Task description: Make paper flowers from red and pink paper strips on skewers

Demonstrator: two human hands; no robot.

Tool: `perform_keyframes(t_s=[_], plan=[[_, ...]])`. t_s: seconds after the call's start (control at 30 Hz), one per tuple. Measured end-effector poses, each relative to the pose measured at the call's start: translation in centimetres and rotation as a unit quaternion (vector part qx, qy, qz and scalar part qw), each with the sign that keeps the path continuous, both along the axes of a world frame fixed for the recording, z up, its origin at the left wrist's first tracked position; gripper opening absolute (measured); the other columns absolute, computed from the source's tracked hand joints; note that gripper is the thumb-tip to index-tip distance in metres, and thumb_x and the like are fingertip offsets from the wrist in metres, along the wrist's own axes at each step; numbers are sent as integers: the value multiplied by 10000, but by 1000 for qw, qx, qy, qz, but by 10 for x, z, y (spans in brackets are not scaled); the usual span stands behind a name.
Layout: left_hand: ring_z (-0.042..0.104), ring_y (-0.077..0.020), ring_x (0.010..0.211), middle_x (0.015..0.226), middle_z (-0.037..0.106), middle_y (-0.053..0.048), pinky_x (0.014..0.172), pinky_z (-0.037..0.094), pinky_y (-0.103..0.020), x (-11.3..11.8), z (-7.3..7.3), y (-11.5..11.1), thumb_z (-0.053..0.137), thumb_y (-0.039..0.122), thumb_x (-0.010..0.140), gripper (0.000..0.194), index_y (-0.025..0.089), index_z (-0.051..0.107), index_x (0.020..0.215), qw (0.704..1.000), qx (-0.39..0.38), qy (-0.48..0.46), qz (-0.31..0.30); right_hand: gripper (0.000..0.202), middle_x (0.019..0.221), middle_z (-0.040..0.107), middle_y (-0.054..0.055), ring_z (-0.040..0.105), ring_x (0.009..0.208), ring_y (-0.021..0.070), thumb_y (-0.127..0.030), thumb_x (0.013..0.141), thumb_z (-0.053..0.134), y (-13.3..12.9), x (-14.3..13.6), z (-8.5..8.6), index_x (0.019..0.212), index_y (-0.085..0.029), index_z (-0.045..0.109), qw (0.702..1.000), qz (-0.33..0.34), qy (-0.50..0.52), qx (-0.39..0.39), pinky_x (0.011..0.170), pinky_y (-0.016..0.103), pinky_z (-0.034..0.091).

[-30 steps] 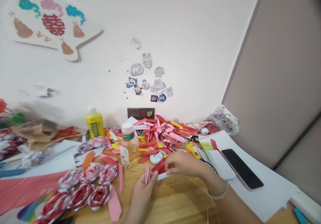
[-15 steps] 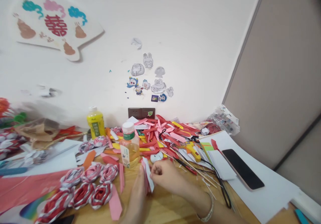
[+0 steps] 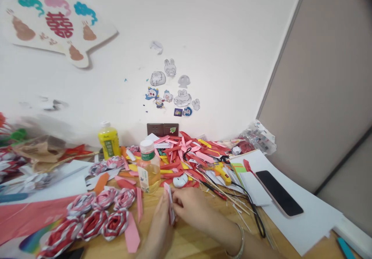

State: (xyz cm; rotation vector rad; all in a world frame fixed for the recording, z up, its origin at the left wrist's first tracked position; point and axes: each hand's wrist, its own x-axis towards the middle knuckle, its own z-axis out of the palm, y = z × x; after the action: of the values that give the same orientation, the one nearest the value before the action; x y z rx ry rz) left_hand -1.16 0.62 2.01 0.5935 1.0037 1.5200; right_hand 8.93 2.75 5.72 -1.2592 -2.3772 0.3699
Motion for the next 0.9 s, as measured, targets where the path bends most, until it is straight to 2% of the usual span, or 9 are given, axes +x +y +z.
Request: perform_keyframes(t_s=[0.03, 0.1, 0.17, 0.23, 0.37, 0.53, 0.73, 0.9], plan=[[503, -120, 402, 449, 535, 41, 375, 404, -210, 0, -1, 1, 646, 638, 636, 463, 178, 631, 697, 1000, 10, -7, -10, 49, 749, 630, 14, 541, 666, 154, -237, 789, 591, 0, 2, 5, 810, -197, 612, 1000, 10, -5, 19, 580, 239, 343], [439, -86, 358, 433, 498, 62, 351, 361, -188, 0, -3, 2, 670, 635, 612, 474, 168, 617, 676, 999, 30, -28, -23, 319, 973, 626, 53, 545, 900, 217, -299, 723, 695, 0, 7, 13, 1007, -199, 589, 997, 43, -11, 69, 738, 292, 397], [503, -97, 431, 524, 568, 44, 404, 404, -194, -1, -5, 4, 696, 598, 617, 454, 168, 638, 748, 997, 42, -49, -31, 652, 1152, 559, 94, 482, 1055, 264, -359, 638, 772, 1, 9, 18, 1199, -180, 491, 992, 86, -20, 95, 861, 352, 391], [570, -119, 544, 641, 629, 23, 486, 451, -206, -1, -6, 5, 717, 547, 633, 427, 179, 652, 840, 995, 46, -84, -39, 775, 1191, 530, 107, 470, 1075, 269, -363, 592, 807, 1, 9, 19, 1242, -157, 439, 989, 115, -27, 91, 891, 366, 396], [538, -101, 506, 579, 585, 43, 464, 421, -191, -2, -12, 7, 743, 506, 632, 398, 172, 653, 828, 989, 33, -127, -62, 705, 1124, 556, 97, 511, 1003, 263, -353, 565, 829, 1, 5, 10, 1145, -153, 481, 989, 116, -47, 83, 853, 369, 428], [464, -68, 423, 492, 482, 74, 398, 338, -161, -3, -13, 8, 746, 532, 617, 410, 170, 578, 711, 985, 4, -145, -92, 695, 1069, 573, 106, 532, 944, 265, -471, 590, 793, 1, 4, 7, 1118, -134, 492, 984, 112, -87, 110, 799, 385, 443], [321, -24, 325, 413, 384, 111, 328, 221, -126, -3, -10, 7, 767, 548, 576, 493, 183, 435, 605, 980, -21, -154, -123, 874, 1081, 574, 125, 534, 925, 265, -529, 492, 820, 0, 3, 11, 1158, -80, 475, 971, 118, -152, 141, 776, 375, 452], [267, -21, 291, 345, 353, 112, 297, 176, -120, -7, -11, 7, 766, 584, 540, 536, 184, 410, 551, 978, -31, -145, -149, 747, 988, 588, 81, 537, 854, 237, -548, 517, 784, 0, 2, 8, 1062, -111, 523, 974, 105, -144, 140, 719, 346, 454]])
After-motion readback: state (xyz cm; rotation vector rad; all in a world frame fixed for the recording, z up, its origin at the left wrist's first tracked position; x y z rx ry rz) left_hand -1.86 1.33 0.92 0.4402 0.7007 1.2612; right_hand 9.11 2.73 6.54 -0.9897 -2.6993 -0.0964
